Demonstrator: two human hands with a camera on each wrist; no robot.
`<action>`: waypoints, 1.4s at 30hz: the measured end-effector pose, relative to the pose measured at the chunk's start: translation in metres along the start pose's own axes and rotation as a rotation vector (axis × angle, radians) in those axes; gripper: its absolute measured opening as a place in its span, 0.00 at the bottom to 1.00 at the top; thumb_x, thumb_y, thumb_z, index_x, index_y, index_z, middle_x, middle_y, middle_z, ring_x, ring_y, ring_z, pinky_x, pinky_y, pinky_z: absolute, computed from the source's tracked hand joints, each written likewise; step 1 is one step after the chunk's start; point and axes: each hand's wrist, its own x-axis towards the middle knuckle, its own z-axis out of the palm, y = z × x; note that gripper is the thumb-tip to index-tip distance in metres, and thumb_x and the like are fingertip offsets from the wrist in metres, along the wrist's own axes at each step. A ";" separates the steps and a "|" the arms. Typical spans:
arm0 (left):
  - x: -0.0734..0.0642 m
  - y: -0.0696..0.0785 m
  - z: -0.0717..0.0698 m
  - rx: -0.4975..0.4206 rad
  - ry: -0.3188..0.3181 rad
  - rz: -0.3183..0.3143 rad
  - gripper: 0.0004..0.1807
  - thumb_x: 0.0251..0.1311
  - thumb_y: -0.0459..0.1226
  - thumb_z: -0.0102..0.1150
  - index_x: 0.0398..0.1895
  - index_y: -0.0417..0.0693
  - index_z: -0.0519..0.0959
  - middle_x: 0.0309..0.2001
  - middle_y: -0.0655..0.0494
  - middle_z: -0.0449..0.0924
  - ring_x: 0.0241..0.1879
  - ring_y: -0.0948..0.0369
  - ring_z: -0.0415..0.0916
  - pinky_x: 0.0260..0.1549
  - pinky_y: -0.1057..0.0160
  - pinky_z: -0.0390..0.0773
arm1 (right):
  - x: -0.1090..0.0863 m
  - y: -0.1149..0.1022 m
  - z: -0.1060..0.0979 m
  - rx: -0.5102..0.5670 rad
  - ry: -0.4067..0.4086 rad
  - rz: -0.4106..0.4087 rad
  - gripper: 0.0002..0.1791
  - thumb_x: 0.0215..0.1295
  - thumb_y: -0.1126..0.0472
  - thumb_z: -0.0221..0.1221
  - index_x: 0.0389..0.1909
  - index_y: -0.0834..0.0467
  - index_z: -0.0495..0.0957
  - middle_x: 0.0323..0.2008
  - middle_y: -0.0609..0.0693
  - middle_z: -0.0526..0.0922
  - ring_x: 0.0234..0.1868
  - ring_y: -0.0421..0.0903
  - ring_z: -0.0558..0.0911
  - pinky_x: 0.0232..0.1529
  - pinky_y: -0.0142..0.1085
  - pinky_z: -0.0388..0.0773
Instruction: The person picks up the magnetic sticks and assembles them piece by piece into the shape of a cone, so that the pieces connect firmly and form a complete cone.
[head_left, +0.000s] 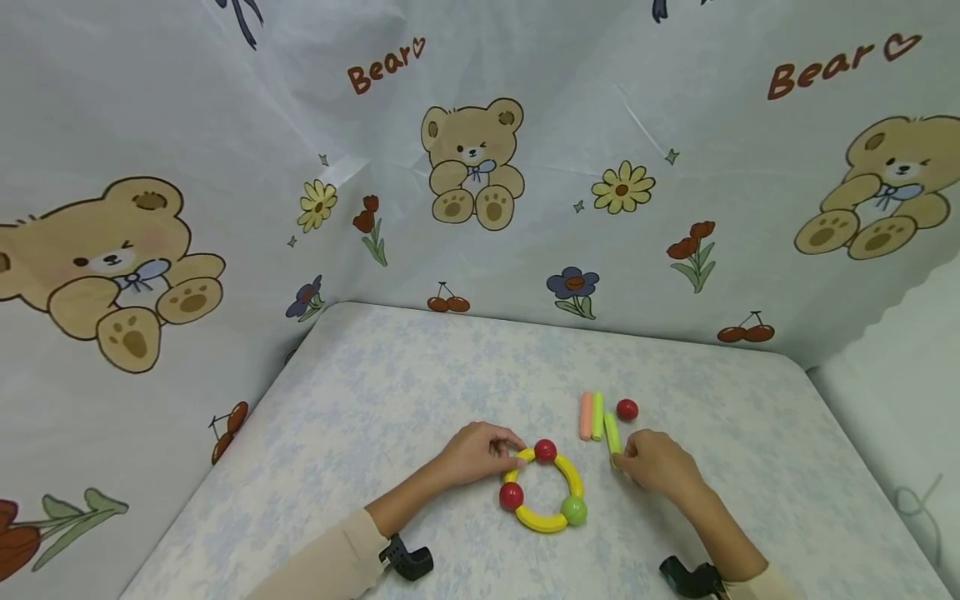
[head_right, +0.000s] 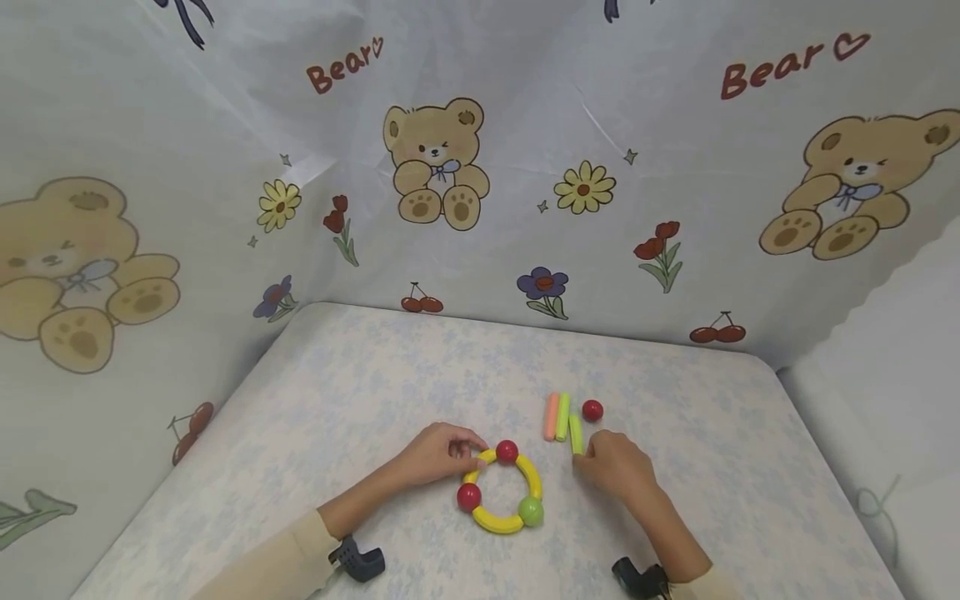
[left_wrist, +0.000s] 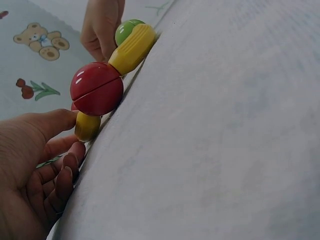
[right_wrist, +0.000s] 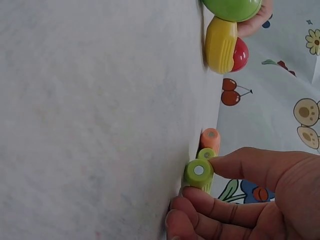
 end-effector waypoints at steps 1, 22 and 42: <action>0.000 0.000 0.000 0.000 0.000 0.002 0.12 0.61 0.49 0.72 0.44 0.57 0.89 0.24 0.71 0.79 0.21 0.70 0.73 0.24 0.70 0.73 | -0.002 0.000 0.001 -0.001 -0.007 0.000 0.15 0.65 0.56 0.66 0.20 0.56 0.76 0.15 0.47 0.71 0.19 0.43 0.70 0.21 0.33 0.63; 0.000 0.000 0.000 0.007 -0.003 -0.008 0.13 0.60 0.48 0.72 0.45 0.56 0.89 0.24 0.71 0.79 0.22 0.70 0.73 0.24 0.70 0.73 | 0.010 0.008 0.001 0.013 -0.011 -0.028 0.20 0.63 0.54 0.68 0.16 0.55 0.75 0.11 0.45 0.68 0.14 0.41 0.68 0.18 0.31 0.61; -0.001 0.002 0.000 -0.002 0.000 -0.019 0.13 0.60 0.48 0.72 0.44 0.56 0.89 0.24 0.70 0.79 0.21 0.70 0.72 0.24 0.70 0.72 | -0.003 -0.020 -0.020 0.229 0.039 -0.222 0.09 0.66 0.61 0.67 0.28 0.58 0.80 0.19 0.47 0.78 0.20 0.45 0.77 0.22 0.33 0.72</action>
